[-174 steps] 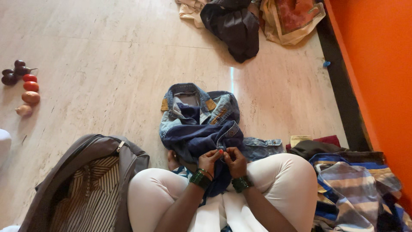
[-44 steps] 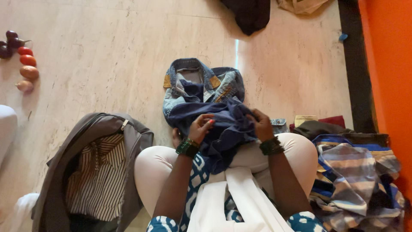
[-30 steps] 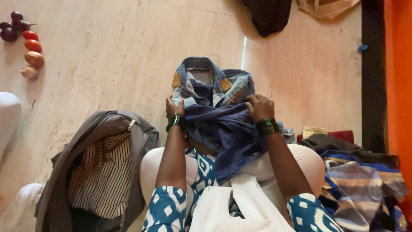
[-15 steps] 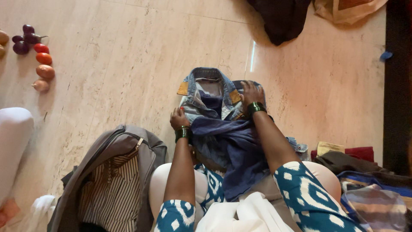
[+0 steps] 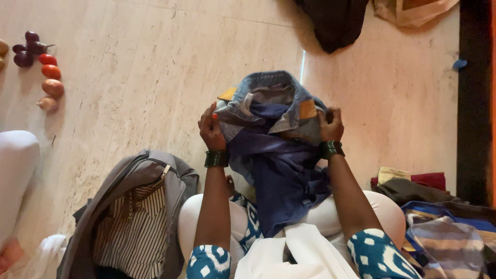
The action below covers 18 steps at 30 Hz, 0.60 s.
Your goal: The person folds a denim shirt and another blue garment by hand while sitting on the floor.
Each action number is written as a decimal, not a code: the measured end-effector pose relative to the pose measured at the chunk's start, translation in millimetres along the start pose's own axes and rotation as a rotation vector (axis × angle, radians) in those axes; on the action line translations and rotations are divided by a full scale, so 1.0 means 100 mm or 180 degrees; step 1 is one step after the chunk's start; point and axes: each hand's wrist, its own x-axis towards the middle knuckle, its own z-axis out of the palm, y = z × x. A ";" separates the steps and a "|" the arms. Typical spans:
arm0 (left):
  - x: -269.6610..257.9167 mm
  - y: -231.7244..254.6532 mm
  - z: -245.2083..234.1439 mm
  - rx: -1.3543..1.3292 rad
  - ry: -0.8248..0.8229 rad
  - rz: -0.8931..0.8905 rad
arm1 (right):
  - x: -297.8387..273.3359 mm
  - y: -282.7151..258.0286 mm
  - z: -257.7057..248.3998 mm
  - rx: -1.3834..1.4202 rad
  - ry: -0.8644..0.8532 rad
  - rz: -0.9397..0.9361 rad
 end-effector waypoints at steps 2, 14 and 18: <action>0.01 0.29 -0.02 0.0028 -0.0412 0.0121 | -0.04 0.07 -0.20 0.1424 0.0520 -0.0520; -0.56 0.28 0.32 0.1887 -0.1435 -0.1173 | 0.52 0.11 -0.87 0.1079 0.1429 -0.0406; -0.51 -0.09 0.17 0.1772 -0.0061 -0.1888 | 0.66 -0.80 -0.38 0.2563 0.0206 -0.1828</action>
